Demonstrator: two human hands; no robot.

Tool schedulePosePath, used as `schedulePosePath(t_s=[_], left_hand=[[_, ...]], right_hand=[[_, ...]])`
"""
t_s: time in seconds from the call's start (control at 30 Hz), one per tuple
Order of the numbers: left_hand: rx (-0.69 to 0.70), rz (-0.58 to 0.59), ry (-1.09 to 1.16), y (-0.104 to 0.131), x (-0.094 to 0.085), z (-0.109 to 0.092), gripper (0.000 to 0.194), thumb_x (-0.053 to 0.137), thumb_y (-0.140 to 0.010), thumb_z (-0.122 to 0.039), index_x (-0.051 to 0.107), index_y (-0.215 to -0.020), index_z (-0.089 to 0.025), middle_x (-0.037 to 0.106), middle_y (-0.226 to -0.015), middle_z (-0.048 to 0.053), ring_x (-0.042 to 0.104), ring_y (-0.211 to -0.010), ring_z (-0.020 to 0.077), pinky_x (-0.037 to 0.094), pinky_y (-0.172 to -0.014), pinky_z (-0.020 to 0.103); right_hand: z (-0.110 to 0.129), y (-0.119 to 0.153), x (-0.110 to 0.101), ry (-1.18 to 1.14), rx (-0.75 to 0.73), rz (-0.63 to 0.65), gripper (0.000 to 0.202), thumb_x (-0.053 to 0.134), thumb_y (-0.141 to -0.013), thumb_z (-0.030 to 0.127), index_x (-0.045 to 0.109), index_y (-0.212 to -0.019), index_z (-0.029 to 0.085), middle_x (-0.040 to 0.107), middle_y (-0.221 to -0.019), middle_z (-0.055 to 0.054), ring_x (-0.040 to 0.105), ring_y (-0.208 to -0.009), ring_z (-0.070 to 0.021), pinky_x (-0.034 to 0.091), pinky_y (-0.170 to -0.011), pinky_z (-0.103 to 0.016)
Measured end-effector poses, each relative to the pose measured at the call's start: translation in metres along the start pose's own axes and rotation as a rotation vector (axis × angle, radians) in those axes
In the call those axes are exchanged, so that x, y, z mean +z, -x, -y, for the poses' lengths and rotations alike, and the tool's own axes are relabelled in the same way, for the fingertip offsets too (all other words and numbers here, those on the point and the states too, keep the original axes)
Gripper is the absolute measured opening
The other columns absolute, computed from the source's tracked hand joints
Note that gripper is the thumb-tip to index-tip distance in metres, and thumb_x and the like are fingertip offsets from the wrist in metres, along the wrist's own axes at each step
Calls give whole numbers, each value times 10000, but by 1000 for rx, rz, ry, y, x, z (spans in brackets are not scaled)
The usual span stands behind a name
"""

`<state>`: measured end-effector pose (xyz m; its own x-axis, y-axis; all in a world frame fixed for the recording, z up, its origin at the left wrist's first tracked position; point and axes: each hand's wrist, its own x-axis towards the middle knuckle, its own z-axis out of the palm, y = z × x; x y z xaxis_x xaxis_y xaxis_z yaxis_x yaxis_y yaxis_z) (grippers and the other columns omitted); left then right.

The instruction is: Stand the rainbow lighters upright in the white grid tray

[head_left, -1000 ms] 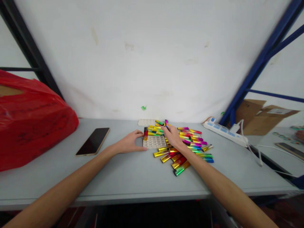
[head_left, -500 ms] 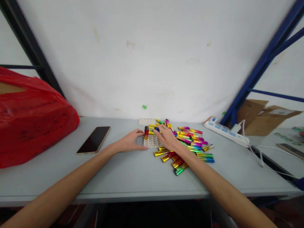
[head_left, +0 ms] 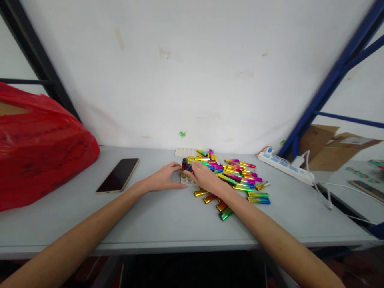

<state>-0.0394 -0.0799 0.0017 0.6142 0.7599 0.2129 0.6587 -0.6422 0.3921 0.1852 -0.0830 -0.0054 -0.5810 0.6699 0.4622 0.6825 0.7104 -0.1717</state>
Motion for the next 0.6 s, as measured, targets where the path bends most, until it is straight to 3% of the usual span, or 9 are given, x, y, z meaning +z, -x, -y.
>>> schedulePosePath(t_s=[0.23,0.37,0.5,0.6], left_hand=[[16,-1,15,-1,0,1,720,729,-777,-717,687,-1280,-203,627,-1359,120,603,-1260,326,479,-1097,403],[9,4,25,-1,0,1,721,735,-778,-705,679,-1296,-207,610,-1389,123,591,-1276,328,469,-1109,411],[5,8,23,-1,0,2,704,726,-779,-714,692,-1267,-209,615,-1377,123,591,-1267,328,464,-1108,414],[7,2,31,0,0,1,735,718,-770,-737,682,-1282,-211,619,-1372,120,599,-1254,327,463,-1106,410]], right_hand=[[1,-3,-3,-37,-61,49,292,504,-1067,433,598,-1080,157,701,-1017,-98,644,-918,-214,497,-815,-324],[6,-4,-6,82,9,61,334,510,-1060,455,639,-1063,147,724,-1022,-125,666,-913,-227,489,-806,-329],[14,-6,-12,229,55,105,393,544,-1033,504,700,-940,155,746,-916,-128,680,-860,-244,465,-822,-352],[9,-6,-21,162,26,91,446,506,-1044,535,695,-877,168,746,-863,-88,671,-799,-206,440,-803,-321]])
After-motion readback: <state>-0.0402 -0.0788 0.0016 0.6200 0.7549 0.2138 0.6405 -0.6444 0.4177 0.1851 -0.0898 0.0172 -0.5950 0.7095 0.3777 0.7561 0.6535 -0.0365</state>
